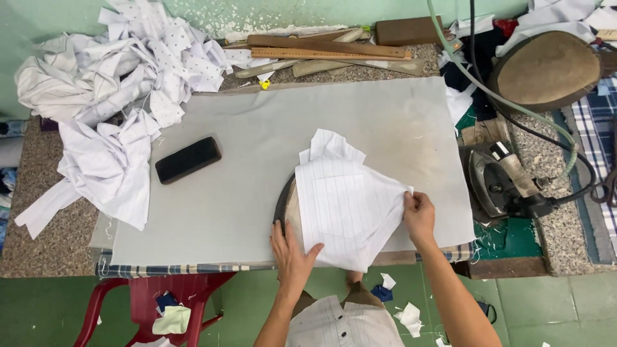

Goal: Ironing and cutting white striped fabric pieces on a workbench.

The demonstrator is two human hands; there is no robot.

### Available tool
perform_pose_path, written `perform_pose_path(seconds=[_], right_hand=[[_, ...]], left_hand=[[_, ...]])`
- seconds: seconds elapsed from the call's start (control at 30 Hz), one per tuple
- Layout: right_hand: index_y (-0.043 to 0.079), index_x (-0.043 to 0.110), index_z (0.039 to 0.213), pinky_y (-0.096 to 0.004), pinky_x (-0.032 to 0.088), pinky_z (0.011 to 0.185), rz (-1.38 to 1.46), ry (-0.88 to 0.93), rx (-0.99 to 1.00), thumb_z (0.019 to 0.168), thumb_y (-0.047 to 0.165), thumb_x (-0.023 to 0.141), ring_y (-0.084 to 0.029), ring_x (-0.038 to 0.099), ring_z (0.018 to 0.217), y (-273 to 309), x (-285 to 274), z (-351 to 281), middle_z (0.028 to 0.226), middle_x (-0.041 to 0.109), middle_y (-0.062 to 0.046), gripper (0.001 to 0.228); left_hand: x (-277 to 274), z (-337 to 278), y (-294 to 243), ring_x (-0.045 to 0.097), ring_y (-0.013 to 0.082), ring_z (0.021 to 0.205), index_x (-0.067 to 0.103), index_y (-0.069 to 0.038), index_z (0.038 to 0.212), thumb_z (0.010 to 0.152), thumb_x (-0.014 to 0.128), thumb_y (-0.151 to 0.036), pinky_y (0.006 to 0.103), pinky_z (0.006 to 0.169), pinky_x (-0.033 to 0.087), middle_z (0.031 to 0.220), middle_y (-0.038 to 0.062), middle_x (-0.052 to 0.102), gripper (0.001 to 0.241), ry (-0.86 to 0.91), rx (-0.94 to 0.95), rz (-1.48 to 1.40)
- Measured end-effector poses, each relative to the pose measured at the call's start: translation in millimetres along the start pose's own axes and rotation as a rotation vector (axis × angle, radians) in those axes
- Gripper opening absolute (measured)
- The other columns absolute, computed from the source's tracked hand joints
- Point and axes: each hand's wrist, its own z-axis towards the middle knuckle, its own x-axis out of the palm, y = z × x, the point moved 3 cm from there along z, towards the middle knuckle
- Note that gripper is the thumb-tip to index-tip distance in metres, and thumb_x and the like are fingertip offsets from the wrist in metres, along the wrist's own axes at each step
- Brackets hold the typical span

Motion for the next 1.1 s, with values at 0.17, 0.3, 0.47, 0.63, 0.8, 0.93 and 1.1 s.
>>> perform_pose_path(seconds=[0.17,0.3,0.47,0.63,0.8,0.93,1.1], right_hand=[[-0.007,0.043,0.147,-0.048,0.051,0.086,-0.240,-0.135,-0.247,0.100,0.040,0.054,-0.034,0.060,0.108,-42.2,-2.1,-41.9,0.133,0.050,-0.026,0.067],[-0.009,0.057,0.132,-0.056,0.045,0.095,-0.591,-0.271,-0.434,0.097,0.050,0.057,-0.051,0.055,0.111,-76.3,29.5,-90.0,0.122,0.057,-0.034,0.068],[0.024,0.079,0.108,-0.045,0.040,0.073,-0.609,-0.420,-0.688,0.093,0.037,0.071,-0.033,0.054,0.095,-105.3,73.2,-108.0,0.103,0.061,-0.009,0.022],[0.006,0.063,0.097,-0.037,0.043,0.071,-0.038,-0.141,-0.236,0.101,0.030,0.053,-0.021,0.053,0.077,-67.9,61.8,-126.0,0.085,0.062,-0.005,0.026],[0.000,0.039,0.146,-0.045,0.055,0.104,0.611,0.252,0.377,0.081,0.034,0.067,-0.029,0.059,0.124,3.3,49.8,-151.8,0.143,0.055,-0.017,0.078],[-0.001,0.039,0.152,-0.049,0.047,0.112,0.536,0.512,0.156,0.078,0.012,0.082,-0.034,0.054,0.136,44.8,46.4,-87.0,0.147,0.055,-0.021,0.086],[-0.003,0.013,0.160,-0.059,0.037,0.115,0.775,0.179,-0.197,0.092,0.010,0.074,-0.047,0.036,0.145,247.3,-0.5,-78.8,0.158,0.033,-0.033,0.092]], left_hand=[[-0.8,-21.3,37.2,0.050,0.0327,0.128,0.043,-0.001,0.140,0.088,0.074,-0.037,0.0447,0.101,0.048,0.138,0.018,0.046,0.071,-0.255,-0.153,-0.424],[-5.2,-41.7,50.0,0.061,0.0170,0.052,0.060,-0.008,0.090,0.093,0.071,-0.030,0.0313,0.057,0.050,0.062,0.007,0.065,0.025,0.057,-0.672,-0.796],[-1.6,-44.6,19.5,0.050,0.0092,0.058,0.077,-0.010,0.082,0.090,0.078,-0.027,0.0256,0.055,0.040,0.069,-0.002,0.064,0.019,0.653,-0.570,-0.700],[10.7,-44.3,32.2,0.049,0.0078,0.068,0.075,-0.014,0.081,0.089,0.080,-0.031,0.0259,0.064,0.035,0.075,-0.007,0.058,0.019,0.734,-0.393,-0.594],[-36.7,-14.6,25.8,0.069,0.0138,0.101,0.075,-0.002,0.121,0.094,0.068,-0.029,0.0294,0.089,0.054,0.113,0.003,0.077,0.038,0.781,-0.241,-1.055],[-21.5,90.7,16.9,0.065,0.0153,0.100,0.069,-0.005,0.123,0.098,0.060,-0.042,0.0303,0.089,0.053,0.112,0.004,0.073,0.046,0.534,-0.262,-1.025],[-134.3,218.9,-96.4,0.074,0.0158,0.088,0.065,-0.012,0.118,0.100,0.067,-0.042,0.0307,0.078,0.061,0.100,0.003,0.073,0.035,0.334,-0.296,-1.439]])
